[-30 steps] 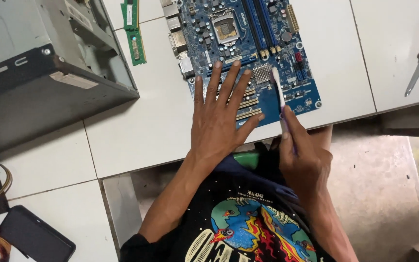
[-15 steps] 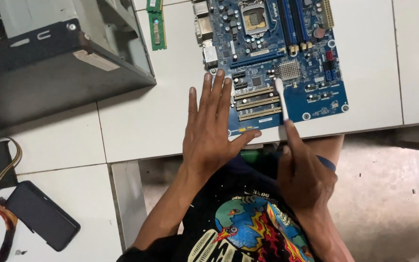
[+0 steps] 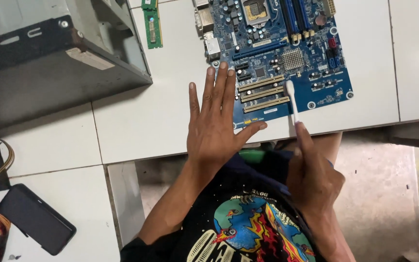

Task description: The person cleans a blue computer motherboard using a toothbrush and a screwdriver. They scrub various areas of the board, including the CPU socket and ports, and use the screwdriver to remove a metal bracket before continuing to clean.

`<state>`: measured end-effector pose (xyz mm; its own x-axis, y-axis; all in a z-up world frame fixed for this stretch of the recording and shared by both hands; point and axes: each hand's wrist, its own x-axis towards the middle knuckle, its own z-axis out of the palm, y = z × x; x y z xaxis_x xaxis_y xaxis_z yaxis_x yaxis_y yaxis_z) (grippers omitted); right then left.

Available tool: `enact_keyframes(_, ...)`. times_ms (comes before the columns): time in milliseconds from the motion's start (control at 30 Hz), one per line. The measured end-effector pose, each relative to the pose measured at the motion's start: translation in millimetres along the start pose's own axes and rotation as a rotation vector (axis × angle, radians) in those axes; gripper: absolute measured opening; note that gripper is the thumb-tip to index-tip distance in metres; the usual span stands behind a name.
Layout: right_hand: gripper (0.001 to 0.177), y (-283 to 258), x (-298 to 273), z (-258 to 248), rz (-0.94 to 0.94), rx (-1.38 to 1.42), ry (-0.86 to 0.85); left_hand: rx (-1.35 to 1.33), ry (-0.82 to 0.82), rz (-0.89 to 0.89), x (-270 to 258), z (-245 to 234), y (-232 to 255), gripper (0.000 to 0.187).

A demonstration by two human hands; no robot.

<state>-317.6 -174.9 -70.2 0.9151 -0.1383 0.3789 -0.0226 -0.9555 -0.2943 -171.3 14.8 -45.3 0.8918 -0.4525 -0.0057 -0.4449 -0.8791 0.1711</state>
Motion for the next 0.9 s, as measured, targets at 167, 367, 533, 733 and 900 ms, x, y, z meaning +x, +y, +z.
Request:
enact_keyframes(167, 0.046, -11, 5, -1, -0.086, 0.229, -0.132, -0.006, -0.047, 0.001, 2, 1, 0, 0.112)
enact_keyframes(367, 0.050, 1, -9, 2, -0.080, 0.179, -0.135, -0.065, -0.013, 0.007, 2, 3, 0, 0.109)
enact_keyframes(533, 0.058, 10, -9, -9, 0.079, 0.112, -0.063, -0.108, 0.012, -0.008, -2, 5, 1, 0.108)
enact_keyframes(733, 0.044, 28, -14, 2, 0.015, 0.127, -0.123, -0.134, 0.017, 0.001, 2, 9, 5, 0.109)
enact_keyframes(900, 0.040, 42, -13, -2, -0.065, 0.164, -0.162, -0.177, 0.034, -0.001, 2, 7, 3, 0.111)
